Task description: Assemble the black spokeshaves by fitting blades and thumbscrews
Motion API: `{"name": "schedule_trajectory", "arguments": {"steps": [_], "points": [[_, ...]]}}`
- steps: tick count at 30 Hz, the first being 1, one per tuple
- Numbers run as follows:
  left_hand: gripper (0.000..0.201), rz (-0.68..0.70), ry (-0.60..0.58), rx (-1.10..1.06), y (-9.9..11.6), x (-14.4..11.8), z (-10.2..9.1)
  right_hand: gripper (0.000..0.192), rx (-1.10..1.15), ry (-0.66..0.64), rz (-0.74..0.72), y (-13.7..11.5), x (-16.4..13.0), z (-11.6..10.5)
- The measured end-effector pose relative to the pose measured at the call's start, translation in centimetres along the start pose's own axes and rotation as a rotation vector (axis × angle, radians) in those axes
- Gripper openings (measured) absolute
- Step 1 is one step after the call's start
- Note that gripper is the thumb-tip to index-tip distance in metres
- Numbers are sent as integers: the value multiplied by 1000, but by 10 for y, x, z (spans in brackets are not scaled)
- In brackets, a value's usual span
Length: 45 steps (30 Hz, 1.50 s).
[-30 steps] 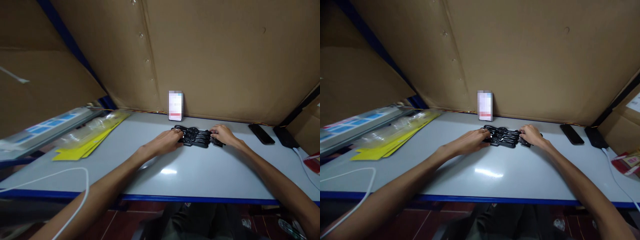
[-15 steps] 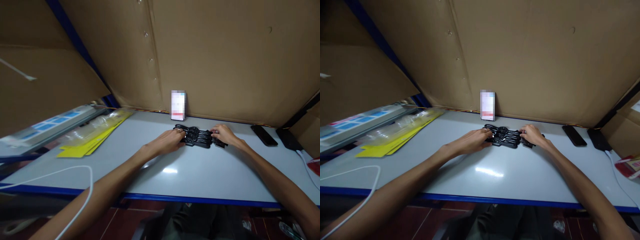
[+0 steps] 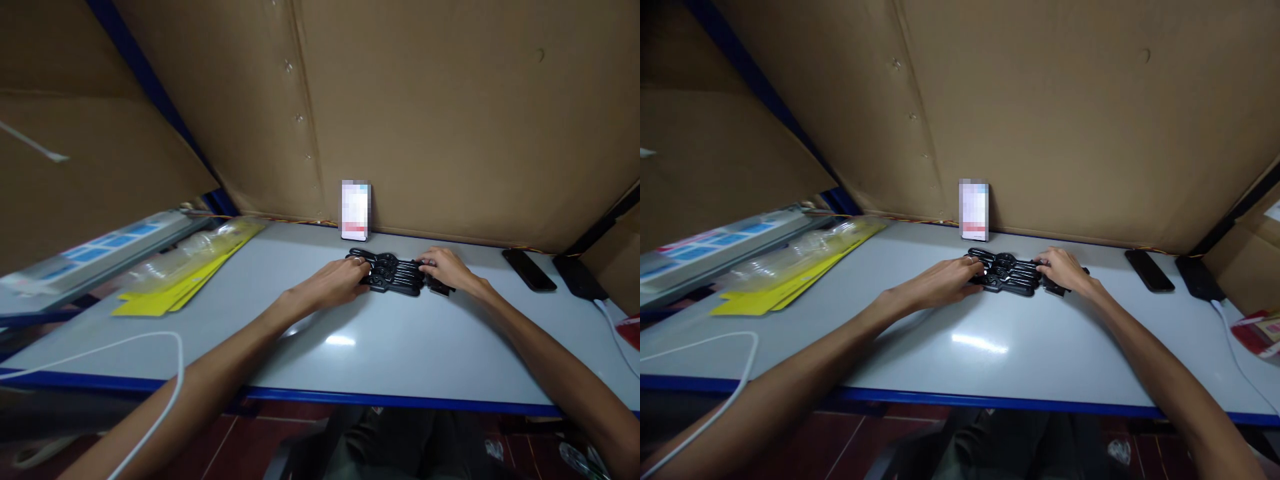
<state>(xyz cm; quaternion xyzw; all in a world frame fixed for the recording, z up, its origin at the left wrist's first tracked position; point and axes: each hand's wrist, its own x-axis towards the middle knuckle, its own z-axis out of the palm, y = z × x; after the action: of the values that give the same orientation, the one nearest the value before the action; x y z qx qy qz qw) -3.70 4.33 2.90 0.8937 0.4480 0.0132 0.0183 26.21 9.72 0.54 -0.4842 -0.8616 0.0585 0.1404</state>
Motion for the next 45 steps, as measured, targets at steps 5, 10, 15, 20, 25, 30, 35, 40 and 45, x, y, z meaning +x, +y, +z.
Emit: {"name": "schedule_trajectory", "arguments": {"steps": [5,10,15,20,25,30,35,40,45], "points": [[19,-8,-5,6,0,0,0,25,-6,7,-4,1,1,0],[20,-12,-16,3,0,1,1,23,5,11,6,1,-1,0],[18,-24,-27,10,2,0,-2,24,34,32,50,3,-1,-6],[16,-30,-38,14,3,0,-4,24,73,50,154,12,12,-14],[18,-38,-40,18,3,1,-1,11,89,-48,305,17,38,-6],[19,-27,-36,13,0,1,1,25,168,-204,412,18,55,-6],[20,-30,-31,1,0,1,1,23,295,-331,403,21,61,-9],[18,-25,-23,-5,1,1,1,27,305,-344,402,29,62,-4],[19,-26,-21,-1,1,1,1,22,269,-346,403,34,63,2]]}}
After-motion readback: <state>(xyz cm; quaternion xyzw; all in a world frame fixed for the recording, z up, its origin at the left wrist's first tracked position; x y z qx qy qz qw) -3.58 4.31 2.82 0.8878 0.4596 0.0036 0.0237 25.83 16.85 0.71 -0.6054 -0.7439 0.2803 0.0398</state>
